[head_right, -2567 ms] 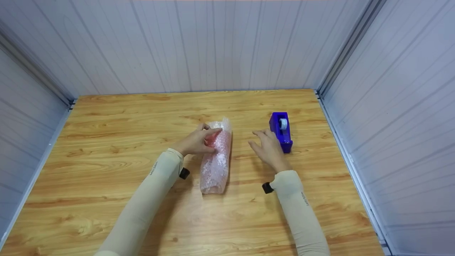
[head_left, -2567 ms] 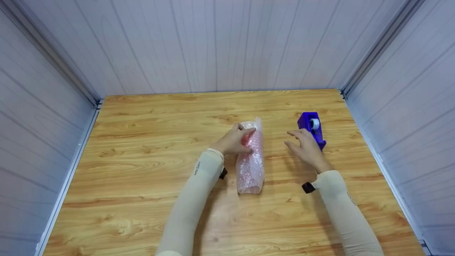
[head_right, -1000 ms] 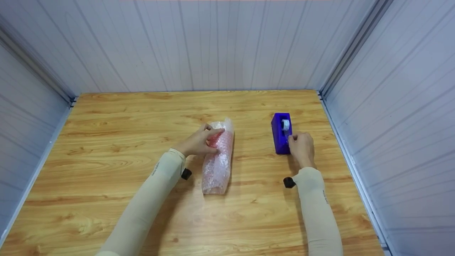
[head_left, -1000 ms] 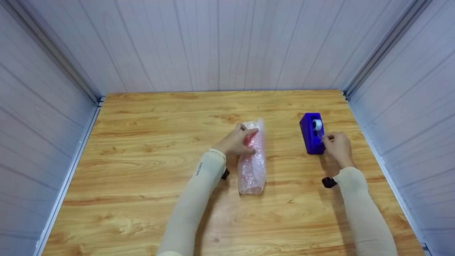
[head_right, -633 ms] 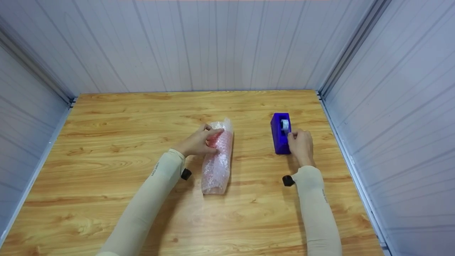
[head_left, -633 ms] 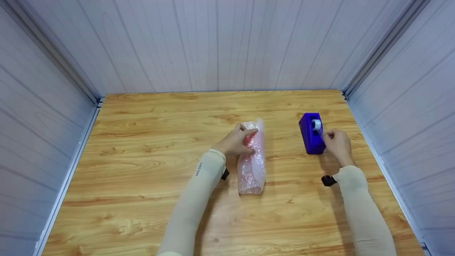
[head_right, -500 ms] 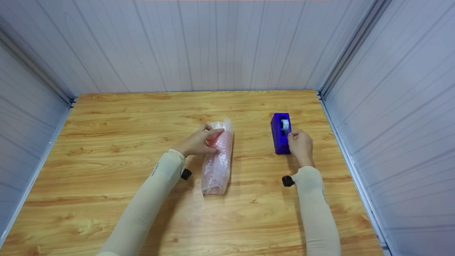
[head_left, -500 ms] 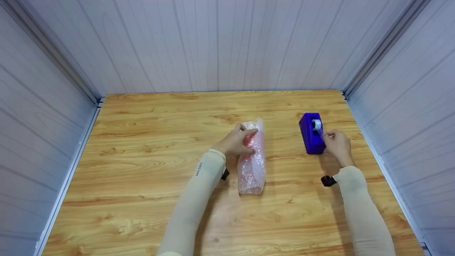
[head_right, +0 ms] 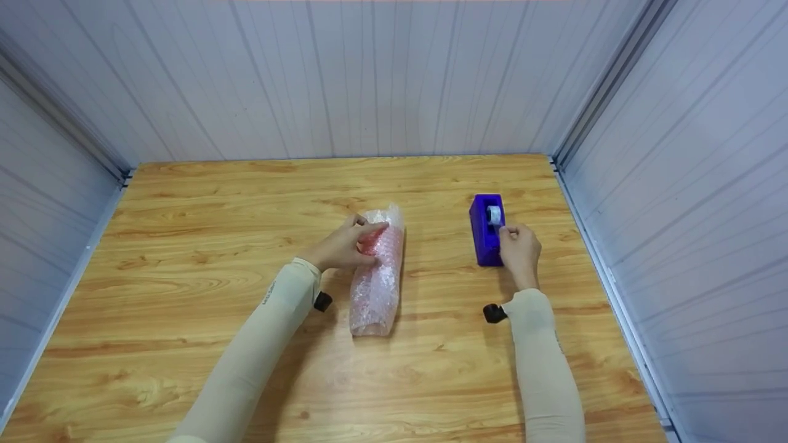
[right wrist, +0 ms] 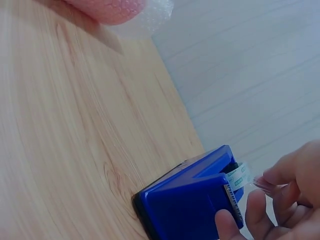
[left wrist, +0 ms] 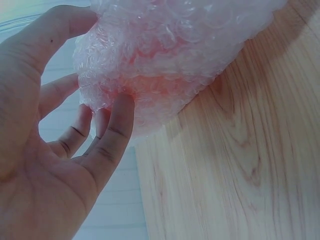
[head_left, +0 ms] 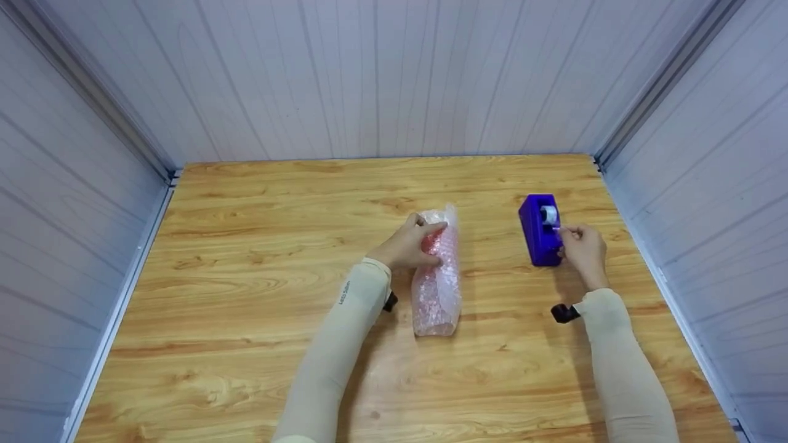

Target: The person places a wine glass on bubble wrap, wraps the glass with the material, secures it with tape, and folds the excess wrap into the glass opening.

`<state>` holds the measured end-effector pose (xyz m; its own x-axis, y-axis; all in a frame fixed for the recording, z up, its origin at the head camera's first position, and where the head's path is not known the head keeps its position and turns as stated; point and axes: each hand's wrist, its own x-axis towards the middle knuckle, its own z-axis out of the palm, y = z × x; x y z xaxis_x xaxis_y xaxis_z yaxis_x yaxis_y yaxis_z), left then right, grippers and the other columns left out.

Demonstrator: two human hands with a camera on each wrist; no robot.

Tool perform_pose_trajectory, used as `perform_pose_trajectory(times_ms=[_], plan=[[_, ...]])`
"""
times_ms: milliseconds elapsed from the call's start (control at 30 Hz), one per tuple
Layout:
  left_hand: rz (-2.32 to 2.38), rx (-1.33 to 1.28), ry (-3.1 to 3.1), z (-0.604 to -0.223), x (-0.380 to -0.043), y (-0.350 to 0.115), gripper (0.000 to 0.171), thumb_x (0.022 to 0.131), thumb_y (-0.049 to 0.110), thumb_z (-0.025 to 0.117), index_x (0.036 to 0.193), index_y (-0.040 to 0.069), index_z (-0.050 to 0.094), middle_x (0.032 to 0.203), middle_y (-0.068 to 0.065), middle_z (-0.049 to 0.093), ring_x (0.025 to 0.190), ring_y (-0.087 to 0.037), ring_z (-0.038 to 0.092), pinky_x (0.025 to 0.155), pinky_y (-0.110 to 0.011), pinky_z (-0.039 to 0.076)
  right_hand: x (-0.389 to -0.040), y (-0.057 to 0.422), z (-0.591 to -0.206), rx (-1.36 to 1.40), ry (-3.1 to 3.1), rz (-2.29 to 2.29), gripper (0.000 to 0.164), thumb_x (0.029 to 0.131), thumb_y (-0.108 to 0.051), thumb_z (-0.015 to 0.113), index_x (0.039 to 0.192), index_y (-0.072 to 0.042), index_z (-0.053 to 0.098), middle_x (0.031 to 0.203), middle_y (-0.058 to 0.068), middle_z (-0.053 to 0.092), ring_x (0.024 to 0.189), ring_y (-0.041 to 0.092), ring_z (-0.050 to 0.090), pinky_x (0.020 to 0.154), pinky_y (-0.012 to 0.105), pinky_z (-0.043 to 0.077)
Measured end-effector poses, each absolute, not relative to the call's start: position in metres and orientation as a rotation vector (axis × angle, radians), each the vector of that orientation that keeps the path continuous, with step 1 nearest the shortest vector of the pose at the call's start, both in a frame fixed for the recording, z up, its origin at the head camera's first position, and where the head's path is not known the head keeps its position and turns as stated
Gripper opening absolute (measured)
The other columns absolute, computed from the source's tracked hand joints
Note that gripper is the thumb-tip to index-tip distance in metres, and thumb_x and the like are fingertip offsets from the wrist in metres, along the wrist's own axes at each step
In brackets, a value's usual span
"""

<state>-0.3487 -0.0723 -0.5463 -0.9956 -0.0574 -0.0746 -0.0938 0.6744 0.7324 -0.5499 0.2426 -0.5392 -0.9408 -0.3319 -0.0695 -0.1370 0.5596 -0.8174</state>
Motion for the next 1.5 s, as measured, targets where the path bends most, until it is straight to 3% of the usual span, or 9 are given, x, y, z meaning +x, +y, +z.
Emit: perform_pose_trajectory(times_ms=[167, 333, 733, 833, 1033, 1267, 1500], plan=[[1.222, -0.121, 2.843, -0.545, -0.348, -0.073, 0.084, 0.082, 0.023, 0.084, 0.154, 0.023, 0.042, 0.123, -0.007, 0.034, 0.101, -0.019, 0.047, 0.086, -0.027, 0.047, -0.549, 0.242, -0.54, -0.349, 2.539, -1.377, 0.037, 0.103, -0.026, 0.053, 0.121, 0.003, 0.066, 0.093, 0.018, 0.065, 0.074, 0.019, 0.068, 0.067, 0.028, 0.058], [1.152, -0.073, 2.883, -0.544, -0.348, -0.074, 0.084, 0.082, 0.023, 0.084, 0.154, 0.02, 0.041, 0.122, -0.01, 0.035, 0.099, -0.02, 0.047, 0.086, -0.028, 0.047, -0.546, 0.242, -0.54, -0.326, 2.553, -1.391, 0.035, 0.103, -0.024, 0.052, 0.122, 0.002, 0.066, 0.087, 0.014, 0.066, 0.071, 0.02, 0.068, 0.06, 0.023, 0.054], [1.134, -0.066, 2.882, -0.543, -0.348, -0.074, 0.084, 0.083, 0.025, 0.083, 0.155, 0.02, 0.04, 0.123, -0.01, 0.035, 0.099, -0.019, 0.048, 0.086, -0.027, 0.047, -0.544, 0.242, -0.547, -0.311, 2.571, -1.403, 0.037, 0.104, -0.028, 0.05, 0.124, -0.001, 0.066, 0.1, 0.016, 0.066, 0.082, 0.029, 0.067, 0.066, 0.034, 0.055], [1.145, -0.072, 2.878, -0.544, -0.348, -0.074, 0.085, 0.082, 0.024, 0.084, 0.155, 0.02, 0.04, 0.123, -0.01, 0.036, 0.099, -0.019, 0.048, 0.086, -0.027, 0.048, -0.543, 0.243, -0.549, -0.312, 2.564, -1.436, 0.036, 0.103, -0.027, 0.051, 0.123, -0.001, 0.066, 0.1, 0.016, 0.067, 0.082, 0.029, 0.067, 0.065, 0.031, 0.054], [1.162, -0.083, 2.866, -0.544, -0.348, -0.074, 0.085, 0.082, 0.023, 0.084, 0.155, 0.02, 0.04, 0.124, -0.01, 0.035, 0.099, -0.019, 0.048, 0.086, -0.026, 0.048, -0.541, 0.243, -0.554, -0.254, 2.551, -1.564, 0.034, 0.102, -0.024, 0.053, 0.118, 0.003, 0.068, 0.089, 0.016, 0.068, 0.076, 0.026, 0.065, 0.06, 0.025, 0.051], [1.148, -0.093, 2.864, -0.542, -0.348, -0.073, 0.083, 0.083, 0.023, 0.083, 0.155, 0.021, 0.04, 0.122, -0.01, 0.034, 0.1, -0.02, 0.048, 0.087, -0.027, 0.047, -0.539, 0.243, -0.56, -0.147, 2.454, -1.726, 0.031, 0.101, -0.022, 0.052, 0.111, 0.004, 0.065, 0.083, 0.012, 0.065, 0.077, 0.025, 0.064, 0.065, 0.029, 0.052], [1.141, -0.088, 2.877, -0.543, -0.349, -0.073, 0.083, 0.083, 0.024, 0.083, 0.154, 0.02, 0.041, 0.119, -0.009, 0.034, 0.097, -0.019, 0.045, 0.084, -0.026, 0.046, -0.534, 0.241, -0.571, -0.121, 2.405, -1.912, 0.028, 0.101, -0.016, 0.052, 0.105, 0.009, 0.065, 0.079, 0.009, 0.063, 0.071, 0.019, 0.062, 0.063, 0.026, 0.052]])
